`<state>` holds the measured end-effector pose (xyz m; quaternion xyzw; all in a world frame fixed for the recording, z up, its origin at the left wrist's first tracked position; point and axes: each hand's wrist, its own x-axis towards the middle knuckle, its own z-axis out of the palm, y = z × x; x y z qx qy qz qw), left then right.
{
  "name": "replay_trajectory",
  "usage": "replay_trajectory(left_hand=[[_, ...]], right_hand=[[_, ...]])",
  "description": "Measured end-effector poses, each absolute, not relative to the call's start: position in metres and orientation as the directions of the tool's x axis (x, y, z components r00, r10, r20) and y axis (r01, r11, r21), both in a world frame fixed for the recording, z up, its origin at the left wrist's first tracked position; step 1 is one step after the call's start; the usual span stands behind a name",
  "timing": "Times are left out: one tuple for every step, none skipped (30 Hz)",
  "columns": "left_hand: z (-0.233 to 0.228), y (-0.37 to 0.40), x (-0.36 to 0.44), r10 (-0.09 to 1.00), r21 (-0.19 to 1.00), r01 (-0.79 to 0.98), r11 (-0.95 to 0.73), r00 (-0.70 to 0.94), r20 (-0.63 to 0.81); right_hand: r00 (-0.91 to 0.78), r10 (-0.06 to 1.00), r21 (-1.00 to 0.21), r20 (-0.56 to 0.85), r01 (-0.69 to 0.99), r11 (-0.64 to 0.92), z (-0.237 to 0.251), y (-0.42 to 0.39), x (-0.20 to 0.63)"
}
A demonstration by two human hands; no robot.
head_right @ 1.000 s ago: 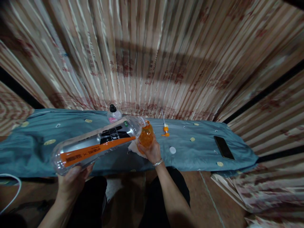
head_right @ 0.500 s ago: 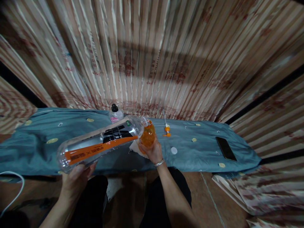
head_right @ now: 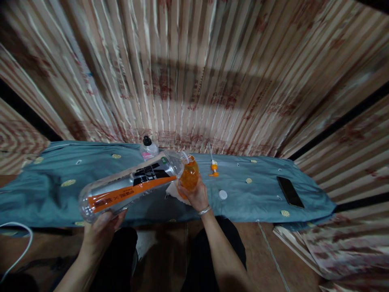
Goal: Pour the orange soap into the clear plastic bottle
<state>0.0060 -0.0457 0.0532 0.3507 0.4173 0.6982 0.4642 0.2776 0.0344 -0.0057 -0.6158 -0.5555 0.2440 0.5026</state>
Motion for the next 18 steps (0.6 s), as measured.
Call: replay_trajectory(left_hand=[[0.053, -0.045, 0.005, 0.94, 0.912, -0.347, -0.219, -0.324, 0.102], [0.051, -0.045, 0.004, 0.943, 0.917, -0.339, -0.211, -0.316, 0.1], [0.049, -0.044, 0.002, 0.945, 0.918, -0.335, -0.212, -0.31, 0.105], [0.047, -0.042, 0.0, 0.949, 0.918, -0.334, -0.214, -0.295, 0.114], [0.045, -0.041, -0.002, 0.953, 0.917, -0.335, -0.217, -0.276, 0.125], [0.043, -0.04, -0.004, 0.958, 0.916, -0.337, -0.217, -0.252, 0.134], [0.041, -0.039, -0.006, 0.961, 0.914, -0.342, -0.217, -0.239, 0.139], [0.04, -0.039, -0.007, 0.963, 0.913, -0.346, -0.214, -0.233, 0.137], [0.04, -0.039, -0.007, 0.965, 0.914, -0.349, -0.207, -0.228, 0.131], [0.041, -0.04, -0.006, 0.967, 0.916, -0.349, -0.197, -0.225, 0.122], [0.043, -0.041, -0.004, 0.964, 0.916, -0.351, -0.195, -0.238, 0.114], [0.045, -0.043, -0.001, 0.959, 0.914, -0.353, -0.199, -0.261, 0.108], [0.048, -0.044, 0.002, 0.952, 0.912, -0.354, -0.208, -0.286, 0.106], [0.051, -0.046, 0.006, 0.94, 0.908, -0.353, -0.224, -0.324, 0.106], [0.053, -0.048, 0.009, 0.929, 0.905, -0.351, -0.24, -0.355, 0.108], [0.056, -0.049, 0.012, 0.922, 0.904, -0.347, -0.248, -0.369, 0.112], [0.058, -0.05, 0.015, 0.915, 0.904, -0.343, -0.257, -0.386, 0.115], [0.059, -0.051, 0.016, 0.915, 0.904, -0.338, -0.261, -0.386, 0.119]], right_hand=[[0.27, 0.927, -0.89, 0.261, 0.438, 0.123, -0.005, 0.034, 0.277], [0.276, 0.925, -0.891, 0.262, 0.438, 0.122, -0.004, 0.034, 0.277], [0.281, 0.924, -0.892, 0.26, 0.437, 0.118, -0.004, 0.033, 0.276], [0.281, 0.926, -0.892, 0.253, 0.437, 0.111, -0.003, 0.033, 0.276], [0.279, 0.929, -0.893, 0.245, 0.438, 0.104, -0.001, 0.032, 0.276], [0.274, 0.932, -0.893, 0.238, 0.439, 0.099, 0.0, 0.032, 0.275], [0.269, 0.934, -0.893, 0.235, 0.44, 0.098, 0.001, 0.032, 0.275], [0.263, 0.935, -0.893, 0.236, 0.438, 0.102, 0.002, 0.032, 0.275], [0.257, 0.937, -0.894, 0.238, 0.434, 0.108, 0.002, 0.032, 0.275], [0.252, 0.938, -0.896, 0.239, 0.429, 0.113, 0.003, 0.032, 0.275], [0.248, 0.939, -0.898, 0.238, 0.424, 0.115, 0.003, 0.032, 0.275], [0.248, 0.94, -0.9, 0.236, 0.421, 0.115, 0.002, 0.032, 0.275], [0.252, 0.939, -0.901, 0.235, 0.419, 0.113, 0.002, 0.033, 0.275], [0.259, 0.936, -0.901, 0.236, 0.42, 0.111, 0.001, 0.033, 0.275], [0.267, 0.934, -0.899, 0.239, 0.425, 0.108, 0.001, 0.033, 0.275], [0.274, 0.931, -0.895, 0.242, 0.433, 0.105, 0.0, 0.033, 0.275], [0.28, 0.928, -0.89, 0.244, 0.444, 0.1, 0.0, 0.033, 0.274], [0.284, 0.927, -0.885, 0.243, 0.457, 0.092, 0.0, 0.033, 0.274]])
